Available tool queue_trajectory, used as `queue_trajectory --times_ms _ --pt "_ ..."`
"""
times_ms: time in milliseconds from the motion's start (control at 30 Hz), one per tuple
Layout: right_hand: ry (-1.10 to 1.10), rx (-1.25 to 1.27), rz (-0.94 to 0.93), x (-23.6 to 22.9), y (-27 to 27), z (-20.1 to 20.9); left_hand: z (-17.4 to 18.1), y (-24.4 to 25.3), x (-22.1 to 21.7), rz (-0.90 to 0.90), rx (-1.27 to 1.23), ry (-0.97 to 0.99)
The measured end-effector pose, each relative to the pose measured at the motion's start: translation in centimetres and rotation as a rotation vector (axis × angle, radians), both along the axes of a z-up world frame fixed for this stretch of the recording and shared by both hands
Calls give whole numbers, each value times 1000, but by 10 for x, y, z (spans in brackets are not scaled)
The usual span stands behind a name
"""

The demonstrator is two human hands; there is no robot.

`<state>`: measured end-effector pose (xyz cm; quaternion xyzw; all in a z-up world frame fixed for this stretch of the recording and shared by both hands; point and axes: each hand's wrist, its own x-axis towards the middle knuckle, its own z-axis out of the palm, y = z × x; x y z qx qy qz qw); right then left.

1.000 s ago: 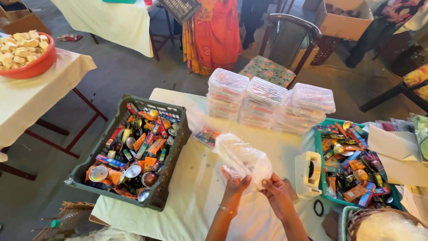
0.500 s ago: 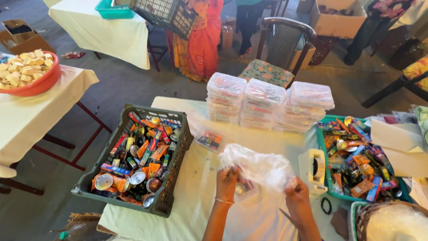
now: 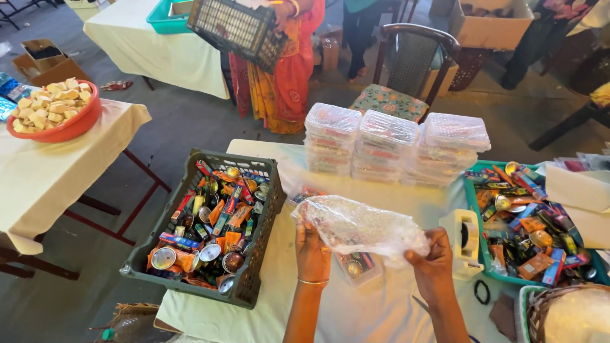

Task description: The recorder is seen packing individual items into small plastic bags and then placing them into larger containers.

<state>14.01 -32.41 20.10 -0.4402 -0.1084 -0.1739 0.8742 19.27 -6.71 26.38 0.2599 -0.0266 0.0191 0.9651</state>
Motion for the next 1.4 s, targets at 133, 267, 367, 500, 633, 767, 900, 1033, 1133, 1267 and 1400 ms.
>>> queue_trajectory --times_ms 133,267,367,500,633,767,900,1033,1133,1267,1400 --pt "139 22 170 0 26 69 -1 8 7 12 13 80" --pt "421 328 555 2 24 -8 -60 0 20 -23 -82 28" --pt "456 360 629 -6 42 -23 -66 -6 12 -73 -176 179" --pt "556 452 614 -21 67 8 -69 -19 -4 45 35 172" --pt "610 310 493 -12 49 -30 -55 -23 -9 147 193 102" --pt "652 31 274 -10 29 -6 -51 -16 -9 236 363 131" --pt "583 117 385 -14 -6 -38 -42 -18 -6 237 434 3" --pt "370 172 553 -19 -1 -21 -46 -19 2 213 360 28" --pt "406 119 512 -8 4 -16 -34 -16 7 247 465 69" --pt "620 78 172 4 -17 -34 -24 -4 9 272 338 136" --pt "689 -9 31 14 -34 -7 -27 9 15 255 567 141"
